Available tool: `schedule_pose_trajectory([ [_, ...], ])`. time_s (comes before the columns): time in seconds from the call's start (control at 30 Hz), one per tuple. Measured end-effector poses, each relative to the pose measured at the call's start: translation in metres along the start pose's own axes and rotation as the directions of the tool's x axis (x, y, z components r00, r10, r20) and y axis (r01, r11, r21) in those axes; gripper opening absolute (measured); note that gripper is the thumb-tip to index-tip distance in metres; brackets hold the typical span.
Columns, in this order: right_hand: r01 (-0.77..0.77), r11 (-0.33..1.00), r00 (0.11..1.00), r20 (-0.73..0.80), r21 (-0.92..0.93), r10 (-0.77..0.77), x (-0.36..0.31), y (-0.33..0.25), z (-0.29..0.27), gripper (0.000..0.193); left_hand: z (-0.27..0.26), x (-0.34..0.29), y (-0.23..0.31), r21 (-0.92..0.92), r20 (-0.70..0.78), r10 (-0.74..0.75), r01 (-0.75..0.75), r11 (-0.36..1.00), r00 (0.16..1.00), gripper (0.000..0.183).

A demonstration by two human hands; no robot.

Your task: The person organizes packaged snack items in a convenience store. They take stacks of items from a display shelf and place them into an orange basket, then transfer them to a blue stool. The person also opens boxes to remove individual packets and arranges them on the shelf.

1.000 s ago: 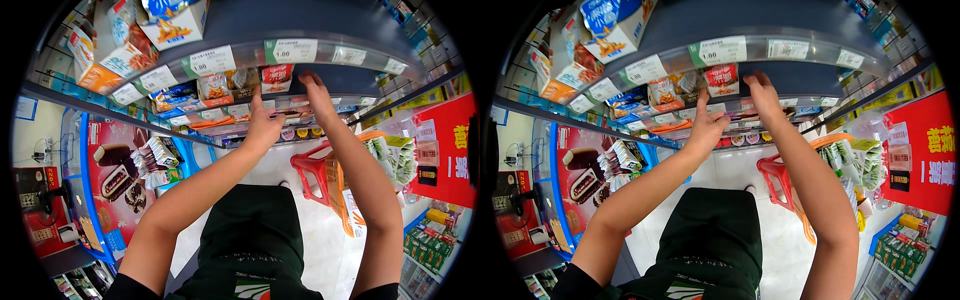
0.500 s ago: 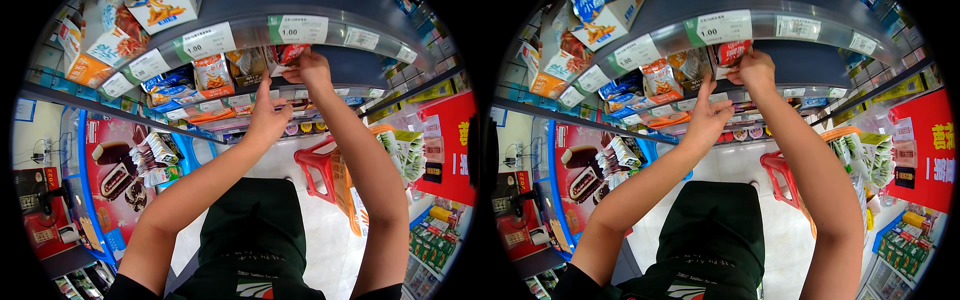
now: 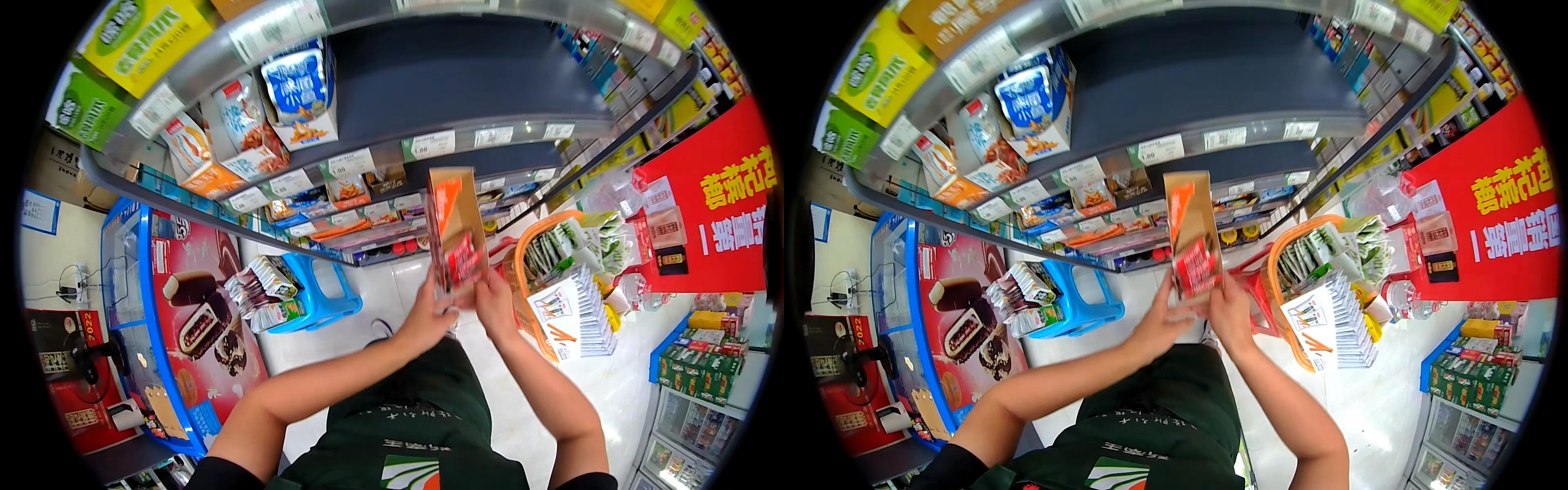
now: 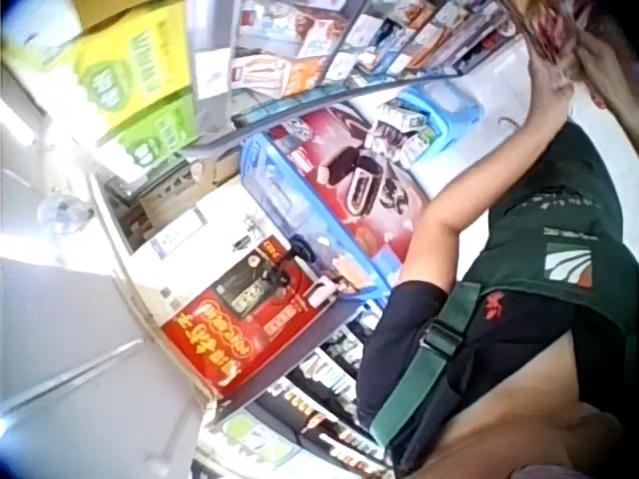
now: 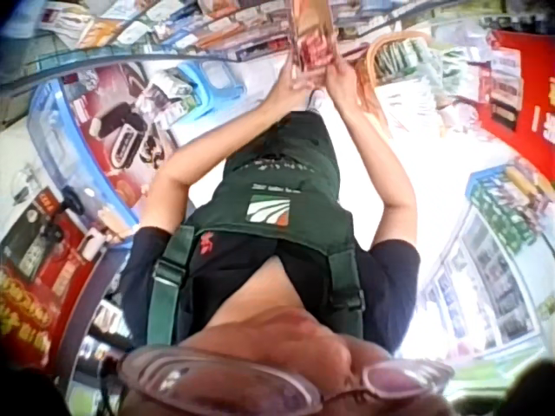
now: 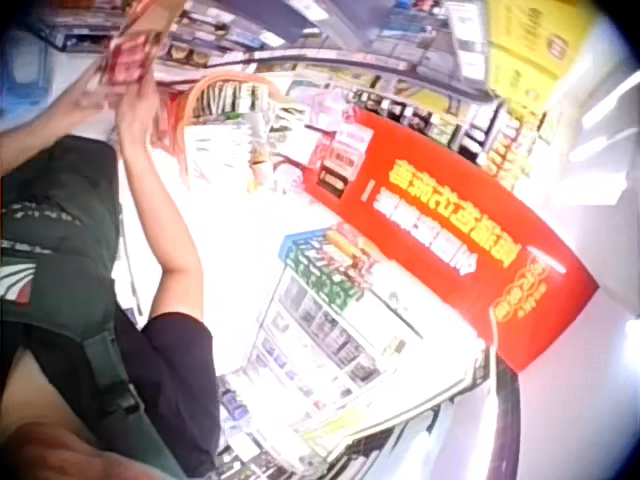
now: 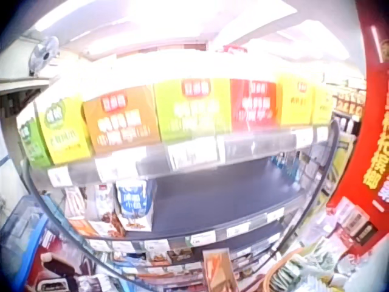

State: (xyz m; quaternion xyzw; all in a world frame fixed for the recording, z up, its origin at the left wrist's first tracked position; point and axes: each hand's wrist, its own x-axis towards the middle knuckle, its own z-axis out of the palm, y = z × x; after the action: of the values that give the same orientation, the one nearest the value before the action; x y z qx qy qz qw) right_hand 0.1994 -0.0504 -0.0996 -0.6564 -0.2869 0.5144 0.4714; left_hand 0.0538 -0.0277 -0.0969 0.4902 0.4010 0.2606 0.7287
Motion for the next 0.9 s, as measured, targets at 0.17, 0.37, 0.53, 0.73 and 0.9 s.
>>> schedule_pose_trajectory([
  [0.17, -0.084, 0.996, 0.996, -0.003, 0.034, 0.084, -0.07, -0.043, -0.032, 0.02, 0.019, -0.058, 0.04, 0.134, 0.194, -0.056, 0.03, 0.99, 0.979, 0.092],
  [0.37, -0.002, 0.998, 0.984, 0.178, -0.069, 0.014, -0.081, -0.161, -0.05, 0.02, 0.016, -0.077, 0.123, 0.032, 0.347, 0.087, -0.104, 0.994, 0.934, 0.09],
  [0.53, 0.039, 0.995, 0.989, 0.143, -0.091, -0.026, -0.037, -0.219, -0.028, 0.026, 0.003, -0.036, 0.156, -0.004, 0.226, 0.205, -0.21, 0.978, 0.952, 0.093],
  [0.73, 0.108, 0.988, 0.976, 0.2, -0.108, -0.085, 0.048, -0.257, 0.029, 0.029, -0.029, 0.001, 0.193, 0.08, 0.003, 0.196, -0.196, 0.977, 0.981, 0.091],
  [0.9, 0.153, 0.985, 0.983, 0.118, -0.079, -0.143, 0.121, -0.256, 0.07, 0.028, -0.055, 0.024, 0.205, 0.179, -0.122, 0.26, -0.236, 0.955, 0.958, 0.089],
])
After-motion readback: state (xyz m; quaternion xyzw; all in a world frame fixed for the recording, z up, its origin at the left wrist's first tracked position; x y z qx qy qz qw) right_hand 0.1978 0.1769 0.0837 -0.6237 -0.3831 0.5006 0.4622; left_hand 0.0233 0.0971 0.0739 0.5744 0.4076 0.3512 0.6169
